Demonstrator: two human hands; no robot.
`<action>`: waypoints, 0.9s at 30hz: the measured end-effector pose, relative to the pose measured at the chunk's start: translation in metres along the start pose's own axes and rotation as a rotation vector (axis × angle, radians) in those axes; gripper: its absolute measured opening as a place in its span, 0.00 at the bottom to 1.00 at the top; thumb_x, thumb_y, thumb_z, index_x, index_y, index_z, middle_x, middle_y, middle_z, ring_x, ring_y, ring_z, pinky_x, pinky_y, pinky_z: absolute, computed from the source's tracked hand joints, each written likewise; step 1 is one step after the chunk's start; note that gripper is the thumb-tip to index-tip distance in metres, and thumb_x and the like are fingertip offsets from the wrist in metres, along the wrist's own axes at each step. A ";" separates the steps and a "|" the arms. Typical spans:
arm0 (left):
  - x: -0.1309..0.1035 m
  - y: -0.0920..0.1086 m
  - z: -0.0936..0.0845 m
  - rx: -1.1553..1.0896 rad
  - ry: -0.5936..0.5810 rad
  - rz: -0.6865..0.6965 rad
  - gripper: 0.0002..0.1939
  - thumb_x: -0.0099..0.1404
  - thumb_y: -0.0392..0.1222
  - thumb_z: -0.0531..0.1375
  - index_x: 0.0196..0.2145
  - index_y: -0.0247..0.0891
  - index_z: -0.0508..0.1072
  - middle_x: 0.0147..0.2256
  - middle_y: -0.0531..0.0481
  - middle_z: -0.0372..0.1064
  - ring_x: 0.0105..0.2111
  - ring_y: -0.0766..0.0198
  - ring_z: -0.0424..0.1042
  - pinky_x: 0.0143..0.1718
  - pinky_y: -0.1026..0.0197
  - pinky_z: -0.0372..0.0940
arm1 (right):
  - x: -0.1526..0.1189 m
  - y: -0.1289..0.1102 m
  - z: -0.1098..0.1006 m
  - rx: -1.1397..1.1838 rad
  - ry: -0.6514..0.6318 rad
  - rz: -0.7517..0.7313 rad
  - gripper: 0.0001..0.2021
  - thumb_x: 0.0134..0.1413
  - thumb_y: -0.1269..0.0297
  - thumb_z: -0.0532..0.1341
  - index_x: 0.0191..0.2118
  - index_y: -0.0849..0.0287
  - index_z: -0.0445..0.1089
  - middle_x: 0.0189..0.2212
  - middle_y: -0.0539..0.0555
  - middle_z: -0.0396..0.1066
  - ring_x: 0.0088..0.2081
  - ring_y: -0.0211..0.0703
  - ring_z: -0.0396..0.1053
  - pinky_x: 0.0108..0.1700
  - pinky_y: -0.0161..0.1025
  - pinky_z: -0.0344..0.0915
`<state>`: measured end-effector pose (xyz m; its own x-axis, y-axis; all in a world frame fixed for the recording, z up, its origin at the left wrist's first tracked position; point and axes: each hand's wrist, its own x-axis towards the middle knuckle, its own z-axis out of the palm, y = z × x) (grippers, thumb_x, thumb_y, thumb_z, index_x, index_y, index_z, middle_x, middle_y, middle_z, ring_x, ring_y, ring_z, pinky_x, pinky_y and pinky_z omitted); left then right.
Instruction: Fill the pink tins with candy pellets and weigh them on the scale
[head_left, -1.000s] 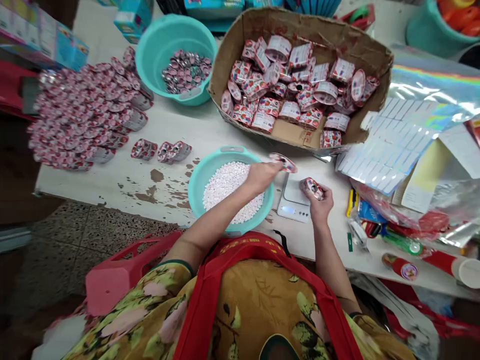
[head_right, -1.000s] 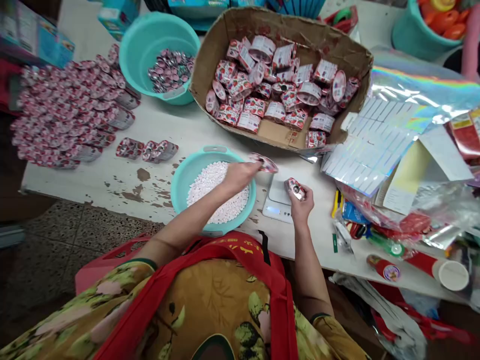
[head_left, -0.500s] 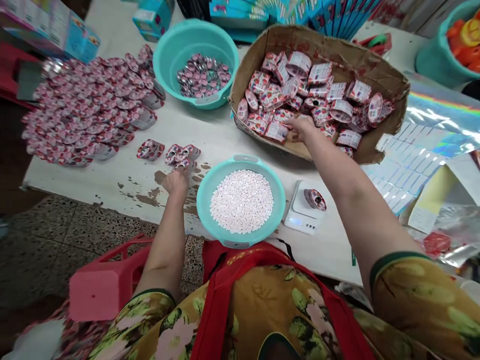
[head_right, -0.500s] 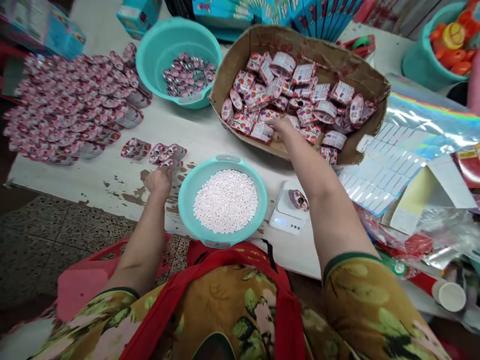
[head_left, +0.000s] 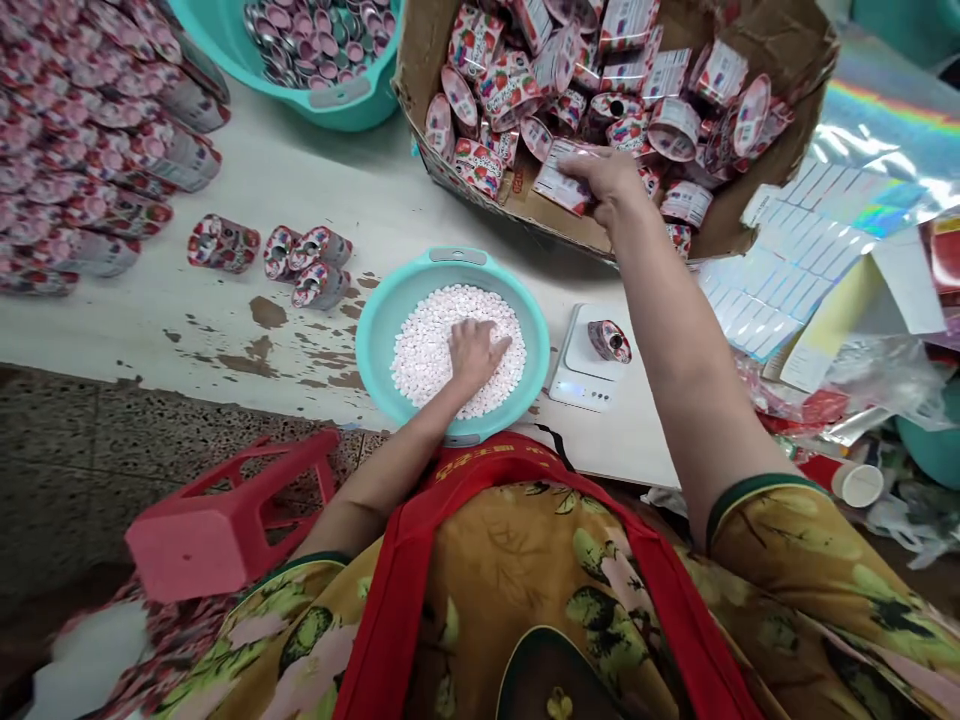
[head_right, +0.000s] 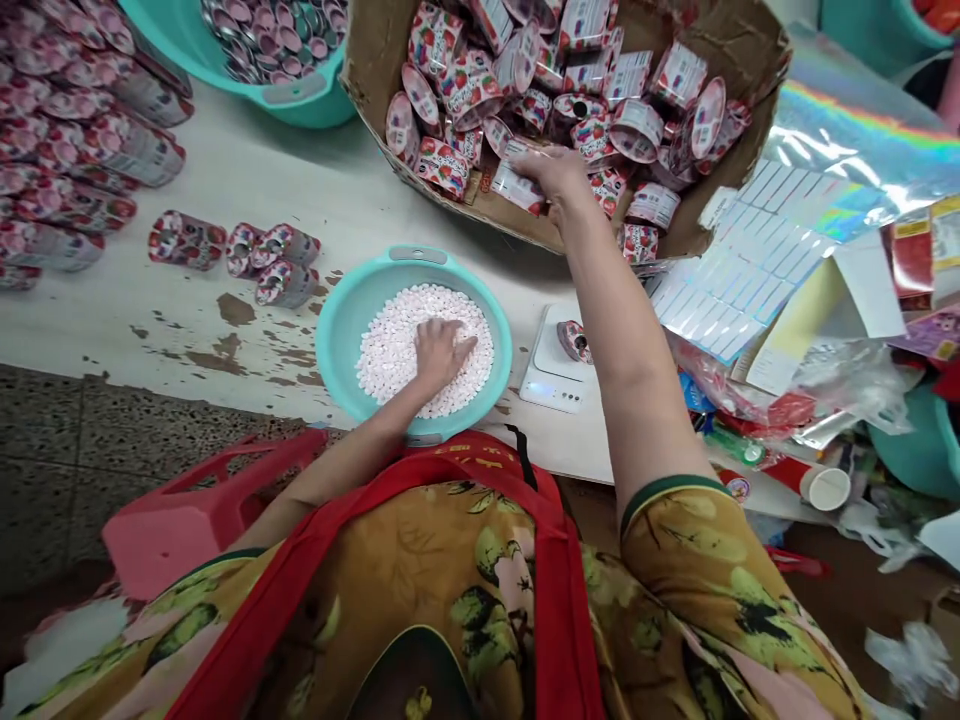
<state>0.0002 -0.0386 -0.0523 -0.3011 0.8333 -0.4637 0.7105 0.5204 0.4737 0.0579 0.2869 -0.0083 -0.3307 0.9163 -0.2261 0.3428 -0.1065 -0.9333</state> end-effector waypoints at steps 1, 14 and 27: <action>-0.008 0.005 0.003 0.020 -0.031 0.046 0.27 0.72 0.59 0.54 0.59 0.39 0.72 0.57 0.35 0.65 0.56 0.41 0.60 0.55 0.45 0.59 | -0.013 -0.008 -0.014 0.022 0.002 0.043 0.11 0.52 0.71 0.67 0.38 0.72 0.68 0.31 0.49 0.76 0.35 0.37 0.79 0.45 0.44 0.76; -0.033 -0.040 -0.026 -0.741 0.138 -0.204 0.14 0.63 0.49 0.63 0.25 0.39 0.67 0.24 0.52 0.65 0.26 0.64 0.66 0.29 0.64 0.60 | -0.278 0.000 0.005 0.041 -0.094 0.185 0.24 0.44 0.49 0.72 0.46 0.53 0.73 0.42 0.57 0.80 0.42 0.54 0.78 0.47 0.54 0.77; -0.044 0.019 -0.074 -1.784 0.412 -0.250 0.21 0.60 0.57 0.66 0.29 0.39 0.64 0.25 0.55 0.66 0.22 0.69 0.67 0.27 0.63 0.65 | -0.301 0.005 0.076 -0.371 -0.351 0.018 0.18 0.44 0.61 0.71 0.44 0.56 0.76 0.46 0.55 0.79 0.49 0.56 0.76 0.54 0.50 0.70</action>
<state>-0.0207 -0.0517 0.0324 -0.5929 0.5599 -0.5787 -0.7208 -0.0486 0.6914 0.0922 -0.0191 0.0343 -0.5755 0.7236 -0.3812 0.6192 0.0810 -0.7811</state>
